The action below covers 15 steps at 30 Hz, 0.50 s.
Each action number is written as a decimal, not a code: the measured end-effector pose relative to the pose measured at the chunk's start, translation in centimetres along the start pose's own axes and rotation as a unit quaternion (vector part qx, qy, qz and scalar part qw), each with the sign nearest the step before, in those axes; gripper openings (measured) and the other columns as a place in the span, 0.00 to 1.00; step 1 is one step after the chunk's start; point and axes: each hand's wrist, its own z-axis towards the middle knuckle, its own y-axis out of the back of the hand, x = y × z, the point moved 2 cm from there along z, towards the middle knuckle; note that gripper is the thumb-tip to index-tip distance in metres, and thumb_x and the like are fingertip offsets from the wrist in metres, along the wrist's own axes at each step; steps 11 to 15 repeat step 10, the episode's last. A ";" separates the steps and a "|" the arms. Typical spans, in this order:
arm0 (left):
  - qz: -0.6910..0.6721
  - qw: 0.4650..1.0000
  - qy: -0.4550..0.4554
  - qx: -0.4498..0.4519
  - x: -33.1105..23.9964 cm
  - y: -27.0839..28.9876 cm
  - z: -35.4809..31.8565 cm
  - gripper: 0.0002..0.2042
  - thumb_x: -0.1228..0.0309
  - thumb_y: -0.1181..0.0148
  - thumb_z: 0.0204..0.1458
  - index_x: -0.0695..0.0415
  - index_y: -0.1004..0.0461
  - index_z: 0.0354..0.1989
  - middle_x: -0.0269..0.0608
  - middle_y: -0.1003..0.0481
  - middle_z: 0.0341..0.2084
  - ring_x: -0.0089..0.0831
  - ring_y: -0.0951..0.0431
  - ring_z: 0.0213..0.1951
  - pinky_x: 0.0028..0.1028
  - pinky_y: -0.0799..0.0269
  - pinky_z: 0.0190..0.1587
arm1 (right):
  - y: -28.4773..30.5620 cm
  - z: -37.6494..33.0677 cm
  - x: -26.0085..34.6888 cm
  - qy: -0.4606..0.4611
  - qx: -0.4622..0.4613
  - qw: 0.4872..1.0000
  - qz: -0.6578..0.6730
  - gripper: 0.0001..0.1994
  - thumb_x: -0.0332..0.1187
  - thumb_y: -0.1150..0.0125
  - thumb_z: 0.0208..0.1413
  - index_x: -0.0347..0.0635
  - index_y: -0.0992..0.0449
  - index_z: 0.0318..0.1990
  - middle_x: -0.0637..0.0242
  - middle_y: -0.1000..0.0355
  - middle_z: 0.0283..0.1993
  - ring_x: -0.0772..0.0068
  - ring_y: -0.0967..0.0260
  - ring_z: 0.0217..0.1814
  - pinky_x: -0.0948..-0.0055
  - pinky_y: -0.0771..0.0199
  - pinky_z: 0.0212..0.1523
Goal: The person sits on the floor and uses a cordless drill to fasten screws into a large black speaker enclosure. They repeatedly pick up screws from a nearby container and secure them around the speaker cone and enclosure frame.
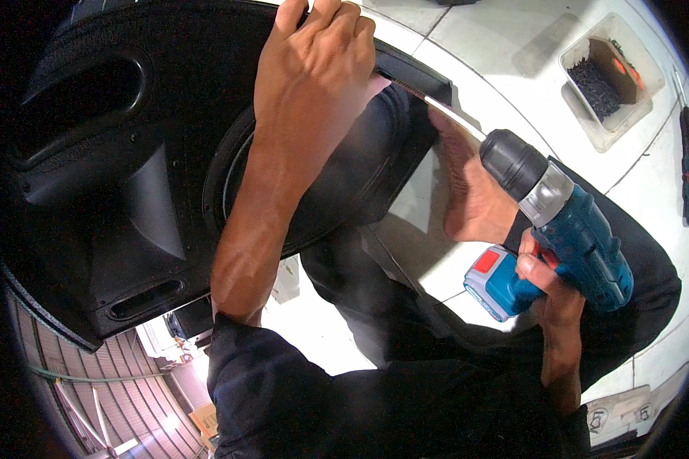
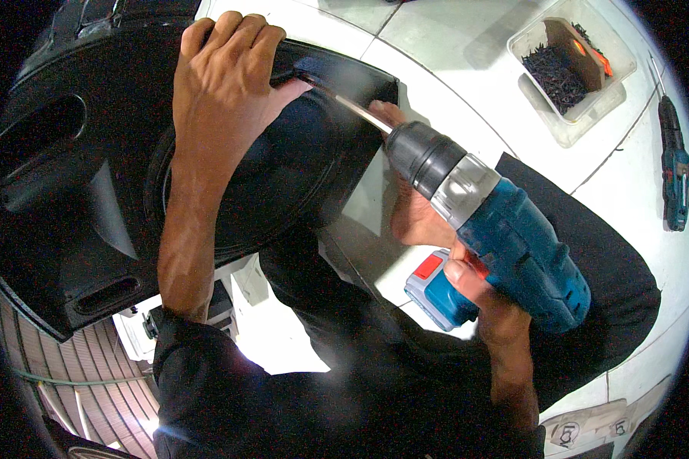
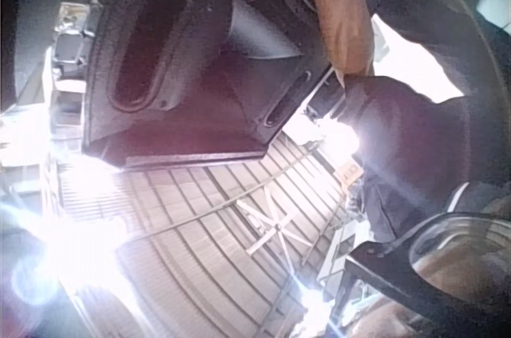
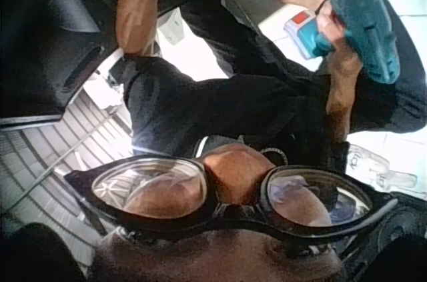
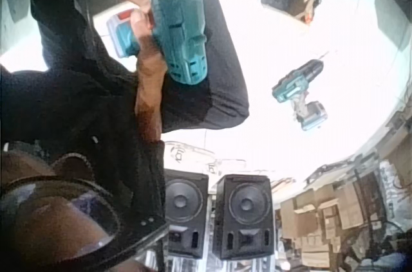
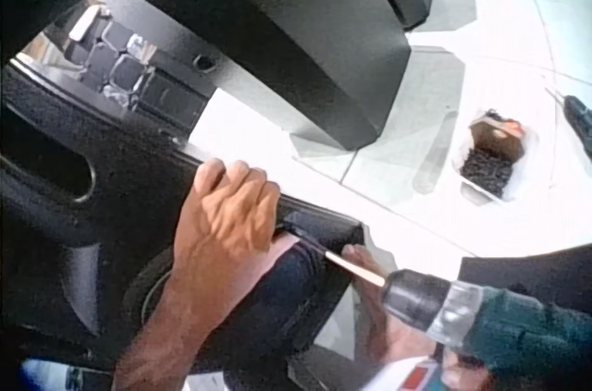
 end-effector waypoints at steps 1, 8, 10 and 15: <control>-0.004 1.000 -0.001 -0.003 0.0 0.0 0.1 0.26 0.58 0.26 0.28 0.56 0.25 0.38 0.36 0.25 0.37 0.33 0.27 0.45 0.37 0.38 0.52 | 0.0 0.1 -0.2 0.005 0.009 1.000 -0.014 0.10 0.33 0.37 0.39 0.40 0.28 0.30 0.70 0.36 0.25 0.76 0.39 0.27 0.74 0.39 0.33; -0.021 1.000 0.001 0.001 0.0 0.1 0.1 0.26 0.59 0.26 0.29 0.56 0.26 0.39 0.37 0.25 0.38 0.34 0.27 0.45 0.38 0.38 0.52 | -0.1 0.7 0.4 0.038 -0.002 0.997 -0.074 0.10 0.33 0.35 0.40 0.43 0.28 0.31 0.72 0.34 0.28 0.76 0.38 0.30 0.73 0.37 0.36; -0.029 0.999 0.009 0.013 0.0 -0.1 0.1 0.26 0.58 0.27 0.30 0.55 0.26 0.40 0.39 0.25 0.39 0.34 0.28 0.46 0.39 0.39 0.53 | 0.1 0.8 0.4 0.037 0.006 0.997 -0.073 0.10 0.33 0.35 0.40 0.43 0.28 0.31 0.72 0.34 0.28 0.76 0.38 0.31 0.72 0.37 0.36; -0.029 0.999 0.009 0.013 0.0 -0.1 0.1 0.26 0.58 0.27 0.30 0.55 0.26 0.40 0.39 0.25 0.39 0.34 0.28 0.46 0.39 0.39 0.53 | 0.1 0.8 0.4 0.037 0.006 0.997 -0.073 0.10 0.33 0.35 0.40 0.43 0.28 0.31 0.72 0.34 0.28 0.76 0.38 0.31 0.72 0.37 0.36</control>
